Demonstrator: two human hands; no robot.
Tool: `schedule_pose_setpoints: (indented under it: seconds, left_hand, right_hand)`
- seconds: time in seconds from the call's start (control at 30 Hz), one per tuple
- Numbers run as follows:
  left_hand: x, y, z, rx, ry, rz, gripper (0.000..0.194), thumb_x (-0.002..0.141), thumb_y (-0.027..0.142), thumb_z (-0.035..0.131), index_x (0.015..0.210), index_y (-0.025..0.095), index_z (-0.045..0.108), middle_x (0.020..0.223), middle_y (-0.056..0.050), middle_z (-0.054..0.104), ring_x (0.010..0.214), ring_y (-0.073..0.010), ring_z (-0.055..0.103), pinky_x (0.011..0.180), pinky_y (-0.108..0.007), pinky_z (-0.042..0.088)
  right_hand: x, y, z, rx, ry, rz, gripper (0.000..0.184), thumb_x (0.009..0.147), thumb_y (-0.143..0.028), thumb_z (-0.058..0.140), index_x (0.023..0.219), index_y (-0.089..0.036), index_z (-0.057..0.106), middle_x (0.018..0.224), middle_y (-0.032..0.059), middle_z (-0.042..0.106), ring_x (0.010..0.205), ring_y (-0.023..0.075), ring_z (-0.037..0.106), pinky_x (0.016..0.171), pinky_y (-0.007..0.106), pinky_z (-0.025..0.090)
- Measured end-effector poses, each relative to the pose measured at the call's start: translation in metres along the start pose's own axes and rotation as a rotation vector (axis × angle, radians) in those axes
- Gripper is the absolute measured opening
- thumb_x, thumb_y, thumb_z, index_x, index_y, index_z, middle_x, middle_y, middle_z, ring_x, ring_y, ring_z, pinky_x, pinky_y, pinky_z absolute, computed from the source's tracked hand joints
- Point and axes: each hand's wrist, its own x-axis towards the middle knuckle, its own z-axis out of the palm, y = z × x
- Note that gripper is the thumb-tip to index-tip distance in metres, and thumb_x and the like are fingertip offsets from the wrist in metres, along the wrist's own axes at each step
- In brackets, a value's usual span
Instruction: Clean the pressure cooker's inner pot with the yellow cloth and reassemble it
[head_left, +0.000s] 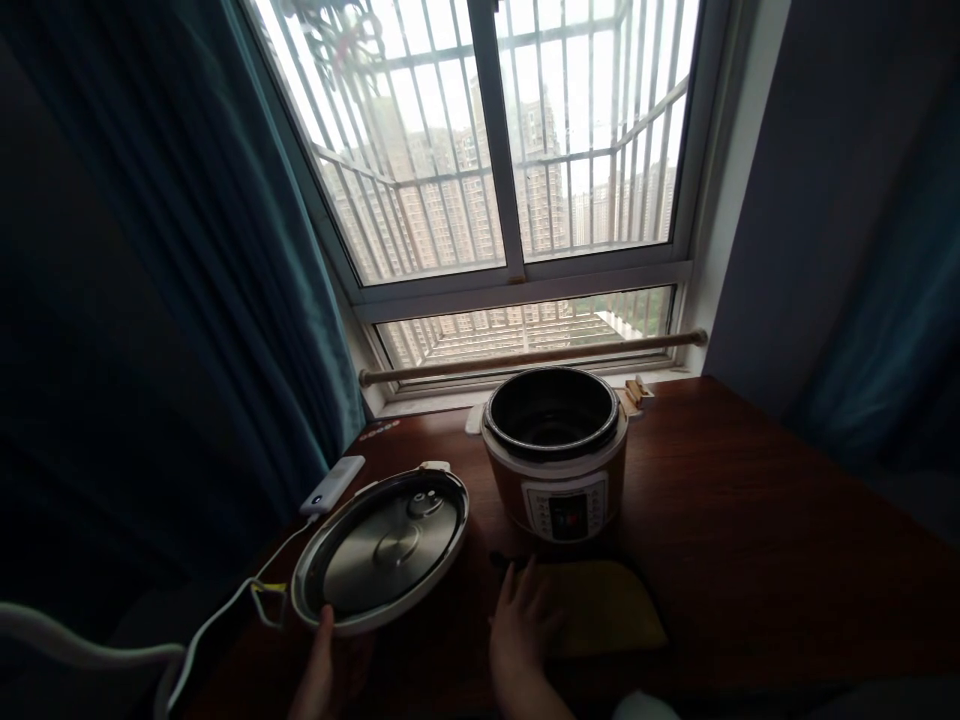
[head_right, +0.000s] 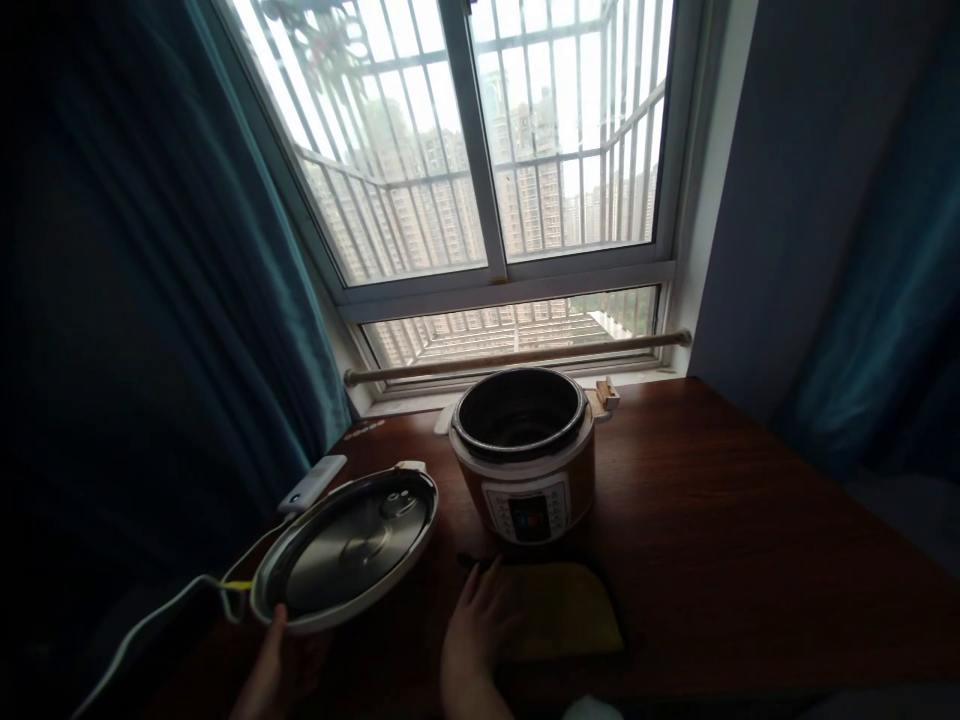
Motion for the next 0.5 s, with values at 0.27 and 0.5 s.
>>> schedule_pose_setpoints:
  seconds: [0.27,0.5]
  left_hand:
    - [-0.004,-0.01,-0.008,0.144,-0.011,0.178,0.067,0.063,0.078,0.042,0.074,0.014,0.059,0.044,-0.001,0.05,0.034,-0.01,0.035,0.036,-0.019,0.022]
    - [-0.008,-0.034,-0.009,0.202,-0.206,0.101,0.063,0.053,0.073,0.058,0.07,0.013,0.063,0.043,-0.005,0.05,0.032,-0.0108,0.039,0.033,-0.02,0.022]
  right_hand:
    - [0.001,0.019,-0.005,-0.132,-0.031,-0.081,0.057,0.071,-0.014,0.064,0.126,-0.014,0.05,0.14,0.0193,0.031,0.128,0.0401,0.028,0.096,0.065,0.019]
    - [0.002,0.051,-0.028,-0.375,-0.016,0.031,0.046,0.08,-0.008,0.043,0.124,-0.021,0.052,0.138,0.0214,0.035,0.125,0.044,0.03,0.081,0.075,0.021]
